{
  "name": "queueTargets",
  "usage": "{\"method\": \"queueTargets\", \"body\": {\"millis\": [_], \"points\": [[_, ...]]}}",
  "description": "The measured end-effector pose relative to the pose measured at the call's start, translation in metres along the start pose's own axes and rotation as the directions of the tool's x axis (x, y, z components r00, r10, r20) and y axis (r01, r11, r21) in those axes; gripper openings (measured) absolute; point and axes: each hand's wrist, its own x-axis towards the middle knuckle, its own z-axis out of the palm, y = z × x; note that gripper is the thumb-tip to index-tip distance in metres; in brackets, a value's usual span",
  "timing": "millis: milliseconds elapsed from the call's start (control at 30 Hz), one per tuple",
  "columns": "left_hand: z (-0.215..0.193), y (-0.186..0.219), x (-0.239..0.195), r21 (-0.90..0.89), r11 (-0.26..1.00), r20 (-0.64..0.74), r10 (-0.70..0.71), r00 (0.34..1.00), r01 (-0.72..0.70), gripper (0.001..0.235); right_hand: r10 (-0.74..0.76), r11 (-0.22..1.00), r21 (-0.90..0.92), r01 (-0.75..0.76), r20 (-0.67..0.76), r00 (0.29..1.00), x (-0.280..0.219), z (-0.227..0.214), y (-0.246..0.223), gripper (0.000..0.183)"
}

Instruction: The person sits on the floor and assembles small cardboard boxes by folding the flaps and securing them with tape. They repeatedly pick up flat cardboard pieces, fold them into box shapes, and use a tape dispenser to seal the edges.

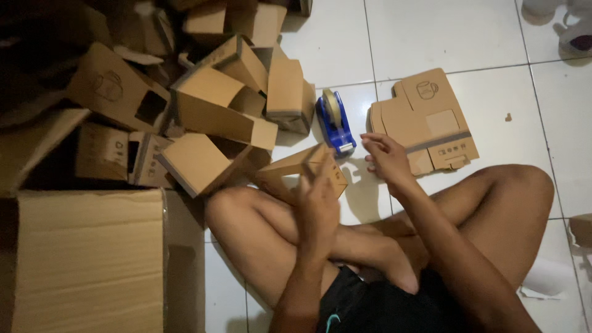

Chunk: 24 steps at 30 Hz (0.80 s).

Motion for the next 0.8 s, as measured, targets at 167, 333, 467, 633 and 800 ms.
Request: {"method": "queueTargets", "body": {"millis": [167, 333, 467, 633, 800], "points": [[0.053, -0.010, 0.034, 0.203, 0.973, 0.204, -0.154, 0.967, 0.112, 0.064, -0.014, 0.994, -0.103, 0.020, 0.051, 0.999, 0.031, 0.021, 0.005, 0.037], [0.081, -0.024, 0.050, 0.303, 0.950, 0.200, -0.143, 0.969, 0.077, 0.052, 0.071, 0.992, -0.113, -0.064, 0.060, 0.996, 0.040, 0.034, 0.006, 0.033], [0.085, -0.030, 0.053, 0.271, 0.961, 0.169, -0.111, 0.979, 0.062, 0.041, 0.050, 0.996, -0.081, -0.047, 0.030, 0.998, 0.051, 0.040, 0.013, 0.030], [0.095, -0.038, 0.051, 0.303, 0.952, 0.128, -0.094, 0.987, 0.052, 0.037, -0.043, 0.982, -0.182, 0.042, -0.001, 0.999, 0.054, 0.032, 0.012, 0.032], [0.099, -0.043, 0.050, 0.257, 0.965, 0.127, -0.093, 0.988, 0.057, 0.042, 0.066, 0.992, -0.110, -0.058, 0.073, 0.995, 0.023, 0.026, -0.004, 0.032]]}}
